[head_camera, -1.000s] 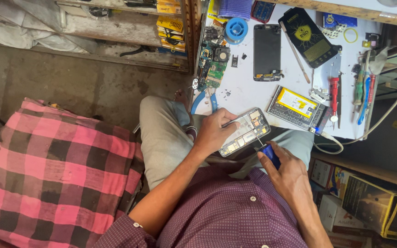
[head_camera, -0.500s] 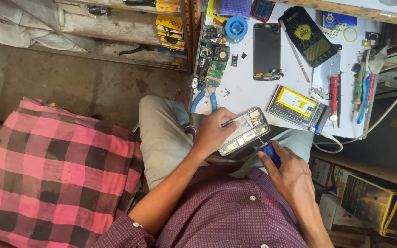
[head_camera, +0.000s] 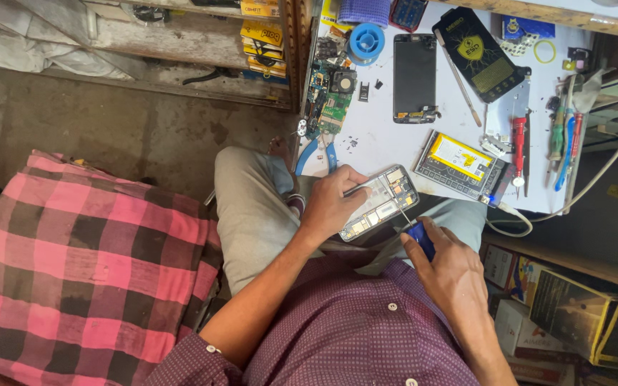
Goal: The person sits at a repair bench working on a disassembled smartphone. They handle the phone's internal frame, use a screwdriver to work on components inside the open phone body, and reposition the device on their lap while continuing to work on it with the screwdriver.
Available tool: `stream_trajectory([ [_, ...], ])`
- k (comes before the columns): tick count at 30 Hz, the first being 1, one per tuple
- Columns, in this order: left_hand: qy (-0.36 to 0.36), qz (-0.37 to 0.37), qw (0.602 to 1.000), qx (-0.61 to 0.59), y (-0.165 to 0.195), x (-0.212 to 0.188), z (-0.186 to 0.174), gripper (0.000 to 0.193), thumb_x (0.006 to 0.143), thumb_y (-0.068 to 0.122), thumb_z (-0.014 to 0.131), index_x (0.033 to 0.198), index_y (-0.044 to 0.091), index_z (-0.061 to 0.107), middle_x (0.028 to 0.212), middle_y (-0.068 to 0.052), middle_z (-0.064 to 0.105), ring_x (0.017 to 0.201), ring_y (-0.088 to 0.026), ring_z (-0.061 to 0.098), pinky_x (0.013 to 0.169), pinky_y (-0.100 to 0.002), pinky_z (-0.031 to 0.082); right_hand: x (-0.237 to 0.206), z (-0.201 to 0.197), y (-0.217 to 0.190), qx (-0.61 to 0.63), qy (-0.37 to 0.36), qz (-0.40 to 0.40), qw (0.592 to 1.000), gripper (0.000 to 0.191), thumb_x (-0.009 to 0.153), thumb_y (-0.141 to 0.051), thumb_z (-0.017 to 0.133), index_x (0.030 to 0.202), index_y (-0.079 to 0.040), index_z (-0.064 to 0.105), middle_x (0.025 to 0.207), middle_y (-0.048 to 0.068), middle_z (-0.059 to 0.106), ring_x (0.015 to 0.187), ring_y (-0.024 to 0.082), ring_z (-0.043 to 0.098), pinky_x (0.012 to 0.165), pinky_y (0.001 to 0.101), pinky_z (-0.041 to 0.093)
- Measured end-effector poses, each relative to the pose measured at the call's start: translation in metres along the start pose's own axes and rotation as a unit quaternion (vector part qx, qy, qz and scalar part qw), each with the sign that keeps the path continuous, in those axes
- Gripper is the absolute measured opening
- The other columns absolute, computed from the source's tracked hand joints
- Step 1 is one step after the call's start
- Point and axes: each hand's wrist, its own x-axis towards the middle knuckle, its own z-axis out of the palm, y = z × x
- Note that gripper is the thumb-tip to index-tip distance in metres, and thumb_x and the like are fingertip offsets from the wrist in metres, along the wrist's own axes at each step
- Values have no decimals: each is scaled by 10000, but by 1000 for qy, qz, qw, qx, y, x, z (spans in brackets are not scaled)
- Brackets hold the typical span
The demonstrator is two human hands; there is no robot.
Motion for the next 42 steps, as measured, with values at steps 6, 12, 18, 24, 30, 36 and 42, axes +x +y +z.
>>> stream_trajectory([
  [6,0,-11,1000,-11,1,-1,0,261,899,182,729,1069,-1,654,962,-150,806,803,-174,786,709,-292,586,1,1,2,2,10,-8,1000,515,919,-430,655,1274,-59,684,1034,205,728,912,428,706,788,503,536],
  [12,7,4,1000,-15,-3,-1,2,255,898,164,732,1076,-1,655,979,-154,798,837,-173,787,716,-288,591,2,2,4,-5,16,-6,1000,531,924,-434,652,1288,-49,674,1047,211,725,911,435,704,783,504,539],
  [18,6,10,1000,-10,-5,0,2,245,905,158,729,1073,-5,656,964,-155,803,824,-164,786,711,-282,590,1,1,3,-16,6,-3,1000,508,925,-428,649,1284,-70,680,1031,204,729,899,437,704,782,512,535],
  [24,3,10,1000,-26,-7,0,1,248,901,142,727,1078,-15,651,965,-154,800,821,-152,779,698,-275,591,1,1,3,-4,20,-28,999,514,921,-412,666,1277,-42,679,1023,219,725,883,443,703,764,510,538],
  [30,-2,-3,999,-39,-10,0,2,259,903,146,732,1079,-25,648,956,-163,800,823,-145,774,695,-270,587,2,3,4,10,20,-25,999,514,916,-405,676,1268,-30,682,1019,218,730,864,435,711,751,499,542],
  [36,-2,-1,999,-46,-10,1,3,266,902,146,734,1073,-37,646,949,-164,797,810,-141,770,689,-268,588,1,3,5,10,23,-32,999,517,913,-405,684,1266,-28,681,1022,218,730,863,430,712,748,493,546],
  [42,-5,-11,999,-32,-9,0,1,269,903,152,739,1071,-37,647,933,-159,801,784,-137,765,679,-267,580,1,4,6,1,28,-44,999,502,907,-394,689,1257,-35,693,1035,215,730,875,434,707,750,495,545],
])
